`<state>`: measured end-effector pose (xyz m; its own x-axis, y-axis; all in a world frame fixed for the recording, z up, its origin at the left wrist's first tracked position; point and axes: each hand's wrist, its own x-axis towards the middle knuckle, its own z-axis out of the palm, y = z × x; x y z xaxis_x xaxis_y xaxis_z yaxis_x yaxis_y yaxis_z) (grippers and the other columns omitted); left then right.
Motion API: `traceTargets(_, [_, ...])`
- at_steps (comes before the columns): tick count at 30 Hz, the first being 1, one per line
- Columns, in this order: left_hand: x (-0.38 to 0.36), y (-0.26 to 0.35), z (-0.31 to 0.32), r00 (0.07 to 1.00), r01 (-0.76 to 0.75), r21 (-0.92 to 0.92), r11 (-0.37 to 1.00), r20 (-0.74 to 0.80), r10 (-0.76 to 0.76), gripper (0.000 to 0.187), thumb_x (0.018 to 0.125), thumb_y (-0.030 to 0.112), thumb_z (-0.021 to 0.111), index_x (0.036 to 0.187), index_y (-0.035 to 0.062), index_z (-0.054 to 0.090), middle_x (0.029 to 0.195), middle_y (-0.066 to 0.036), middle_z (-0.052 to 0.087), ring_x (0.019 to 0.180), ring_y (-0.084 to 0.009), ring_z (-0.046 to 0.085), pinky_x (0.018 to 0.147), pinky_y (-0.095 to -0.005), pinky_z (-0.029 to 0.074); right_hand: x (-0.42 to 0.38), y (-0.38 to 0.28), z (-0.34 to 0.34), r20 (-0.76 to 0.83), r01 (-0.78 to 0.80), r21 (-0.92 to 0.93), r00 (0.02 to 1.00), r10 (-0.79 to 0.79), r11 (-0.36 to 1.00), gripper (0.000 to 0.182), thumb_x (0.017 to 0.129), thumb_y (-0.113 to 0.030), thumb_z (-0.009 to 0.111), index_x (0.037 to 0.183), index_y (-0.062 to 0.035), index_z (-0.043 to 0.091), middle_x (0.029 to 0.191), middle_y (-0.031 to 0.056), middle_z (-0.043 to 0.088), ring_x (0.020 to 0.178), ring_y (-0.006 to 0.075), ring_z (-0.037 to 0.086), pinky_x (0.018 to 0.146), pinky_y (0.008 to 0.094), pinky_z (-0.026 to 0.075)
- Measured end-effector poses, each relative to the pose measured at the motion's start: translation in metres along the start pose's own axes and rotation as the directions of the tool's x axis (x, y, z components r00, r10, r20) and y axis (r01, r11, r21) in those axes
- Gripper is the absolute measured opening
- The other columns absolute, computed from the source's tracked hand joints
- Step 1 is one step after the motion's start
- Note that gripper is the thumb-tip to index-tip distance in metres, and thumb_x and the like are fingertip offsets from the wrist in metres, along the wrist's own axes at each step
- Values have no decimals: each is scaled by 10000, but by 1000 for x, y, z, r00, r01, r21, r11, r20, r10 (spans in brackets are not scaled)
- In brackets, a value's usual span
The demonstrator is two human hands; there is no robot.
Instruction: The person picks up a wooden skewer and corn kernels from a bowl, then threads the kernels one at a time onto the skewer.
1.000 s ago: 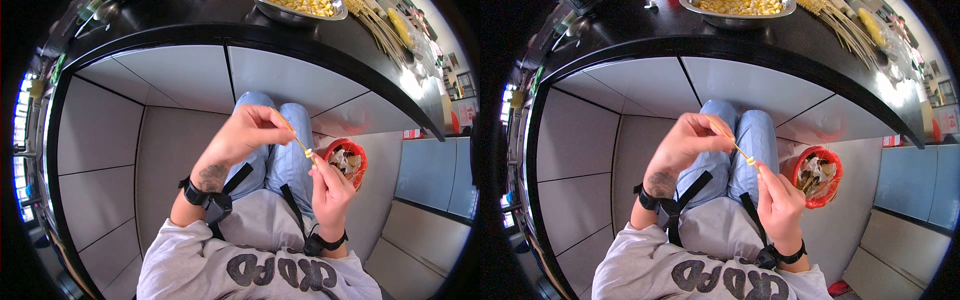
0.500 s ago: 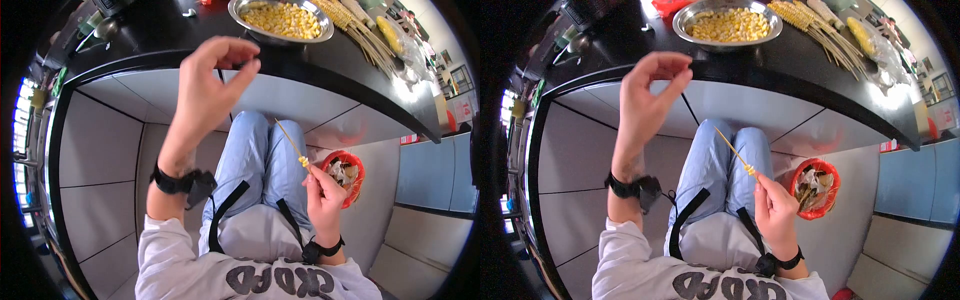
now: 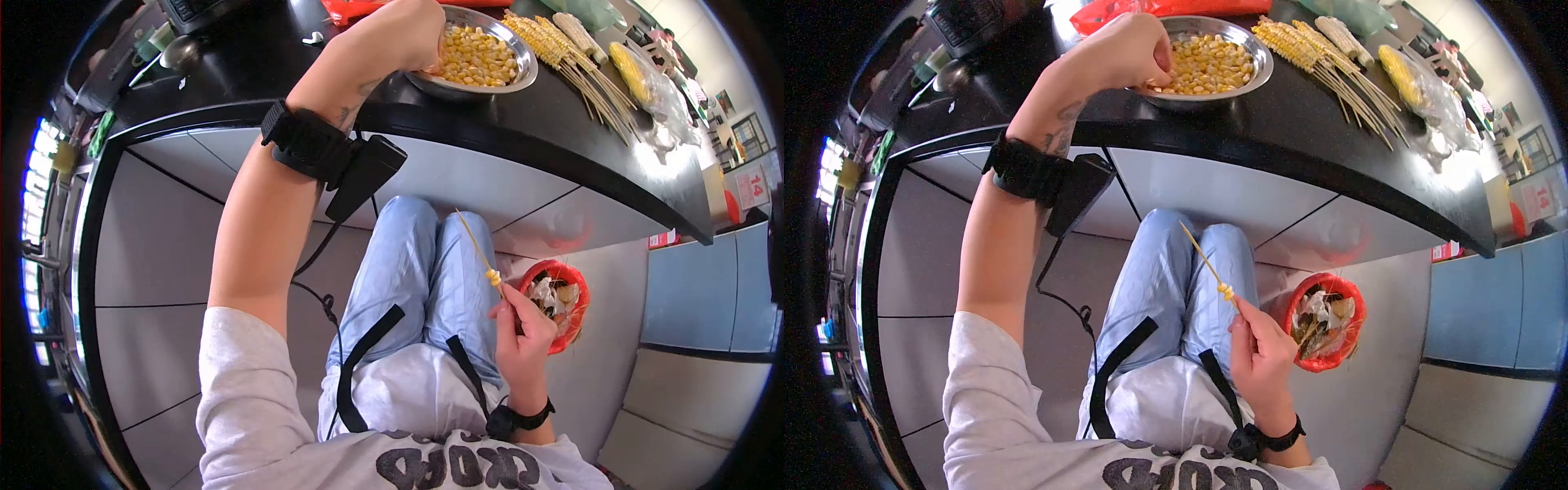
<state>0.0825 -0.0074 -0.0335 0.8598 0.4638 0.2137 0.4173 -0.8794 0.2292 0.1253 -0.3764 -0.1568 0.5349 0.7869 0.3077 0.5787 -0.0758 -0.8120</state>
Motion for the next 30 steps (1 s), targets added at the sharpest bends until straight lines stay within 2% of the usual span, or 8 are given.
traceTargets(4, [-2, 13, 2, 995, 81, 154, 985, -75, -70, 177, 754, 130, 754, 843, -20, 727, 808, -120, 730, 701, -197, 698, 689, -290, 563, 1, 0, -1, -1, 20, -12, 1000, -20, 1000, 223, 891, 28, 588, 1097, 43, 670, 749, 113, 665, 583, 142, 598, 551, 257, 456])
traceTargets(8, [-9, 19, -3, 985, 64, 42, 997, -163, -57, 217, 715, 157, 717, 774, -50, 696, 711, -176, 685, 666, -208, 679, 651, -316, 536, 1, -1, -1, -12, 16, -2, 1000, -16, 1000, 222, 893, 27, 584, 1098, 45, 669, 754, 117, 667, 595, 144, 609, 557, 260, 460])
traceTargets(10, [-23, 22, -8, 935, -72, -309, 948, -352, -44, 198, 719, 131, 699, 794, -52, 704, 745, -195, 694, 669, -234, 685, 643, -337, 541, 1, 0, -2, -13, 16, 6, 1000, -16, 1000, 221, 894, 27, 584, 1097, 45, 669, 751, 113, 666, 587, 136, 598, 552, 254, 454])
traceTargets(12, [-56, 46, -23, 934, -24, -426, 905, -332, -131, 184, 716, 91, 662, 827, -44, 718, 786, -227, 694, 716, -315, 697, 680, -368, 549, -1, 1, -1, -14, 10, 16, 1000, -9, 1000, 220, 896, 27, 583, 1097, 46, 669, 749, 109, 664, 578, 128, 587, 547, 249, 448])
traceTargets(14, [-72, 28, -11, 913, -173, -604, 778, -395, -104, 130, 810, 103, 737, 856, -10, 688, 808, -96, 717, 731, -166, 698, 699, -272, 565, -2, 2, 0, -34, -1, 39, 999, 3, 999, 212, 898, 23, 588, 1092, 46, 670, 741, 97, 659, 559, 104, 554, 536, 232, 430])
traceTargets(18, [-125, 46, 9, 929, -251, -848, 467, -347, -130, 112, 836, 72, 726, 901, 30, 646, 825, -98, 706, 759, -139, 694, 720, -275, 576, 0, 1, -1, -14, 6, 14, 1000, -6, 1000, 205, 898, 23, 595, 1086, 49, 672, 731, 86, 654, 547, 87, 529, 525, 223, 416])
traceTargets(23, [-171, 65, 55, 941, 37, -983, 180, -26, -337, 94, 800, -26, 737, 885, -17, 696, 876, -100, 718, 785, -141, 697, 743, -240, 555, -2, -1, 4, -27, 42, 73, 999, -41, 996, 205, 897, 33, 594, 1085, 47, 675, 721, 86, 651, 537, 86, 526, 505, 228, 408])
traceTargets(30, [-188, 87, 76, 906, 52, -970, 238, -54, -420, 137, 852, -74, 683, 983, -45, 711, 954, -117, 718, 884, -161, 702, 811, -249, 565, 0, -5, 7, 32, 77, 43, 996, -79, 996, 214, 892, 52, 587, 1088, 49, 675, 713, 88, 639, 528, 92, 517, 498, 227, 400])
